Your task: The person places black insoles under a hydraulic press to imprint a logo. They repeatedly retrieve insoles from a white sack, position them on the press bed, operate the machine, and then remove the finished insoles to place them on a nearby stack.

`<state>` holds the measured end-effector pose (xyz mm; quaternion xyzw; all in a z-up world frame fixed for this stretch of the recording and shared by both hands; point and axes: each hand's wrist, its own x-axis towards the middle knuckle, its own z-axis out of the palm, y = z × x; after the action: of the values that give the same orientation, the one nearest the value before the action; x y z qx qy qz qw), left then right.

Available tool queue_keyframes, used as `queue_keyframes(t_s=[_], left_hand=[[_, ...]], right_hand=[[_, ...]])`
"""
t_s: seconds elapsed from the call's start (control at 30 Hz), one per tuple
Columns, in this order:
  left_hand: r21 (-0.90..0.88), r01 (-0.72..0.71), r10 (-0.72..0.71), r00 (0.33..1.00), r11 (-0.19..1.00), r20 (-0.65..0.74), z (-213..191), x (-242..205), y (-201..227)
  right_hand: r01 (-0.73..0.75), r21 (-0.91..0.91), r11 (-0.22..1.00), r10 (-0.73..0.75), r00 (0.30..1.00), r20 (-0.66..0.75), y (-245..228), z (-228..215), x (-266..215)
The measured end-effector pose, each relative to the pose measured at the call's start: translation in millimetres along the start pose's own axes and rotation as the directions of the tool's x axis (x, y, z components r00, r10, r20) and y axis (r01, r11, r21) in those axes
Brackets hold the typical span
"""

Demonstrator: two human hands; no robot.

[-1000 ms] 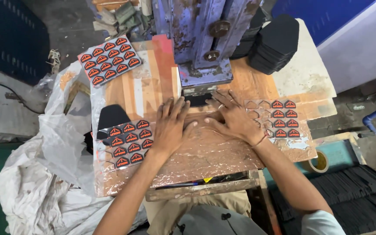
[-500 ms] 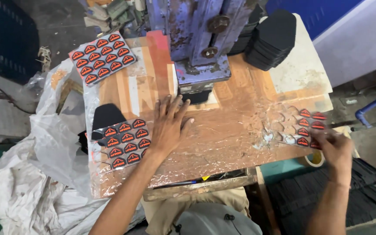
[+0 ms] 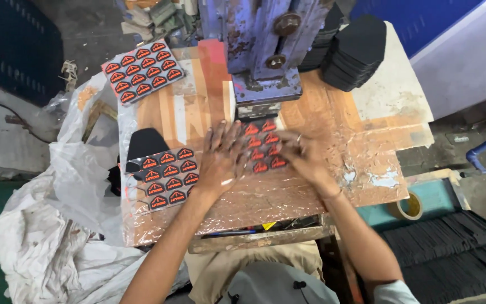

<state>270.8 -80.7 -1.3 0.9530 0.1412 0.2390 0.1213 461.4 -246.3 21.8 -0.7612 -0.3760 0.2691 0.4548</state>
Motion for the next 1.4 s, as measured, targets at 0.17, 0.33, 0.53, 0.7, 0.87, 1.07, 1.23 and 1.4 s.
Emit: queue_keyframes(t_s=[0.17,0.33,0.53,0.7,0.87,1.07,1.23,1.4], left_hand=[[-0.039,0.036,-0.033,0.998,0.999,0.056,-3,-1,-12],[-0.059,0.068,-0.064,0.995,0.996,0.074,-10,-1,-10],[-0.105,0.048,-0.043,0.998,0.993,0.047,-12,-3,-7],[-0.102,0.055,-0.053,0.998,0.993,0.027,-13,2,-7],[-0.096,0.070,-0.068,0.997,0.993,0.033,-10,-2,-8],[-0.099,0.056,-0.053,0.998,0.993,0.039,-11,3,-6],[-0.098,0.042,-0.037,0.998,0.994,0.056,-19,-3,-13],[0.115,0.277,-0.273,0.961,0.954,-0.053,-79,-30,-57]], right_hand=[[0.055,0.086,0.995,-0.053,0.998,-0.023,15,-2,31],[0.110,0.087,0.990,-0.108,0.994,-0.021,19,-1,31],[0.124,0.050,0.991,-0.120,0.990,-0.070,23,2,27],[0.153,0.117,0.981,-0.147,0.988,-0.055,24,-1,30],[0.109,0.097,0.989,-0.105,0.994,-0.043,9,0,29],[0.115,0.100,0.988,-0.110,0.992,-0.056,16,-3,30],[0.131,0.084,0.988,-0.127,0.991,-0.049,8,-4,18],[-0.029,0.116,0.993,0.033,0.999,-0.035,-15,-21,-31]])
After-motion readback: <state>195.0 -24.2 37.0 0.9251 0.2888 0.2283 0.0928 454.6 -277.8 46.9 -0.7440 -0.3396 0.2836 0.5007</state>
